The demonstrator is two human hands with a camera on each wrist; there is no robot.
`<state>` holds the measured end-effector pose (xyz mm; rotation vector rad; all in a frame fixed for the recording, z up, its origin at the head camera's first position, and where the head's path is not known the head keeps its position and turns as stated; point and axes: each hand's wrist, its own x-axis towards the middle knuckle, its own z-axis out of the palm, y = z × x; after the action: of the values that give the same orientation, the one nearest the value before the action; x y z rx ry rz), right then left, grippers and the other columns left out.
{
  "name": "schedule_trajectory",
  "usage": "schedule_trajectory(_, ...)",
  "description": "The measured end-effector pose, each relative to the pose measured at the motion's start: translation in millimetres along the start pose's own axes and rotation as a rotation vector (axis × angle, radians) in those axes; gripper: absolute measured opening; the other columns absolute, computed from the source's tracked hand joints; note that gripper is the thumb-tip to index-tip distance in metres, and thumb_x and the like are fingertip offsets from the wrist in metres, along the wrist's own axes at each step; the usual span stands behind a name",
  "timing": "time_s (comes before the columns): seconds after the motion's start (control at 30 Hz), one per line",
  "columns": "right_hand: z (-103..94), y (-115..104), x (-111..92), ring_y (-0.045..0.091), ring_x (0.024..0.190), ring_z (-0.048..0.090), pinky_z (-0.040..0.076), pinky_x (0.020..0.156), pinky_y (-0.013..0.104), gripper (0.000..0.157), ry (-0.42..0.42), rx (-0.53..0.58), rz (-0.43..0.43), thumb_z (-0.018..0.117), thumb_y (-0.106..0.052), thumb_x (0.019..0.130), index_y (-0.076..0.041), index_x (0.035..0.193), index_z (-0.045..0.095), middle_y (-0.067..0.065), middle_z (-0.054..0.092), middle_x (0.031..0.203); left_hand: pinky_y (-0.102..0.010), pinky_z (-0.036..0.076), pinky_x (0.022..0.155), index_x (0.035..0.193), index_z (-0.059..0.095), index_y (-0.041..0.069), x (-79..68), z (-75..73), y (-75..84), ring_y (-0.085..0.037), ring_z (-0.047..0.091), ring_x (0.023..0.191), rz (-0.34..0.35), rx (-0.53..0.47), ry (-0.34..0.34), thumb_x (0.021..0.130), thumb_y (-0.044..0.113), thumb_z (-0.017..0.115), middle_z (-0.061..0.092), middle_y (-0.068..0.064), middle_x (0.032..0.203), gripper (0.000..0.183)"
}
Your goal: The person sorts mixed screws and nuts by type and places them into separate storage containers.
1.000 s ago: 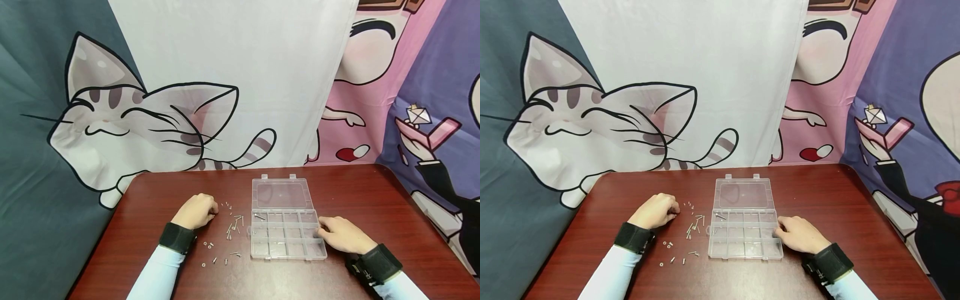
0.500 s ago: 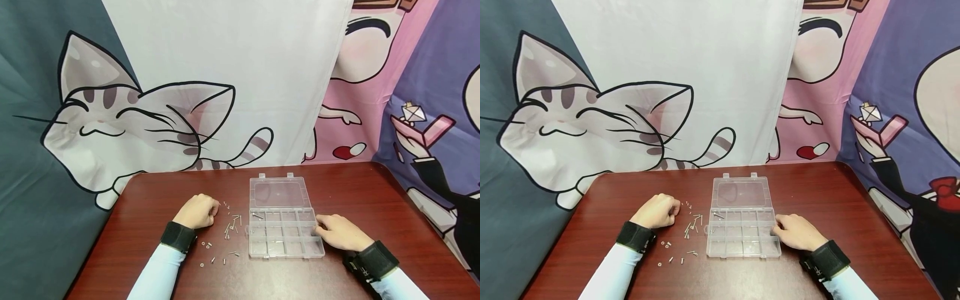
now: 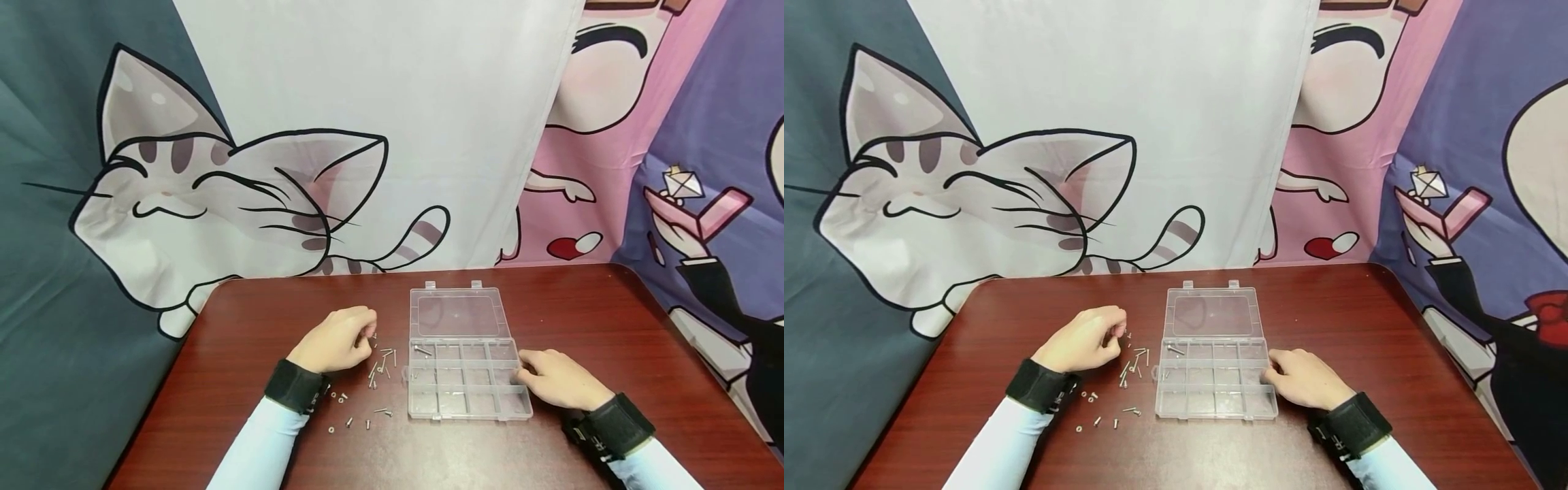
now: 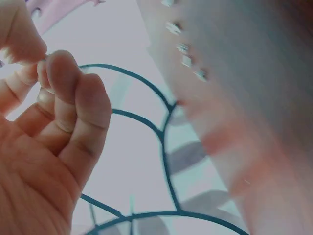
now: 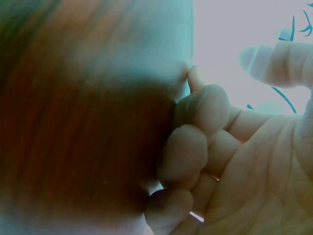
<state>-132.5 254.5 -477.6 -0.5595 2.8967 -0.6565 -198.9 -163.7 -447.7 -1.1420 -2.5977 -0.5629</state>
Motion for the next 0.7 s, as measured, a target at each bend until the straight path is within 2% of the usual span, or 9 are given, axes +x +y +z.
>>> schedule_trajectory(0.2,-0.1,1.0,0.4,0.001,0.056,0.039,0.033,0.055,0.024,0.023,0.003,0.006,0.001,0.058,-0.027,0.092,-0.025,0.072,0.046,-0.014,0.038,0.061,-0.016,0.034,0.053,0.076,0.047,0.02,8.9,-3.7,19.4,0.001,0.038,0.061,0.141,-0.048,0.07,0.066,0.002,0.056,0.039,0.009,0.077,0.022)
schedule_trajectory(0.43,0.6,1.4,0.6,0.001,0.056,0.039,0.032,0.054,0.024,0.023,0.0,0.007,-0.001,0.058,-0.027,0.091,-0.025,0.072,0.046,-0.014,0.037,0.061,-0.012,0.034,0.056,0.078,0.05,0.019,16.2,2.0,38.0,0.001,0.039,0.064,0.209,-0.042,0.088,0.074,0.002,0.057,0.041,0.009,0.08,0.019)
schedule_trajectory(0.57,1.4,1.8,0.5,0.001,0.057,0.039,0.032,0.055,0.024,0.022,-0.002,0.009,0.001,0.058,-0.028,0.092,-0.025,0.073,0.046,-0.014,0.037,0.061,-0.013,0.036,0.061,0.086,0.059,0.016,20.6,6.9,50.7,-0.001,0.041,0.069,0.254,-0.031,0.099,0.082,0.004,0.059,0.044,0.009,0.084,0.012)
schedule_trajectory(0.7,1.2,1.6,0.9,0.001,0.056,0.039,0.033,0.055,0.024,0.023,-0.003,0.007,0.004,0.058,-0.027,0.092,-0.025,0.073,0.046,-0.014,0.037,0.061,-0.013,0.038,0.065,0.089,0.063,0.015,24.2,13.3,61.1,-0.001,0.043,0.072,0.303,-0.036,0.111,0.084,0.005,0.06,0.047,0.009,0.086,0.012)
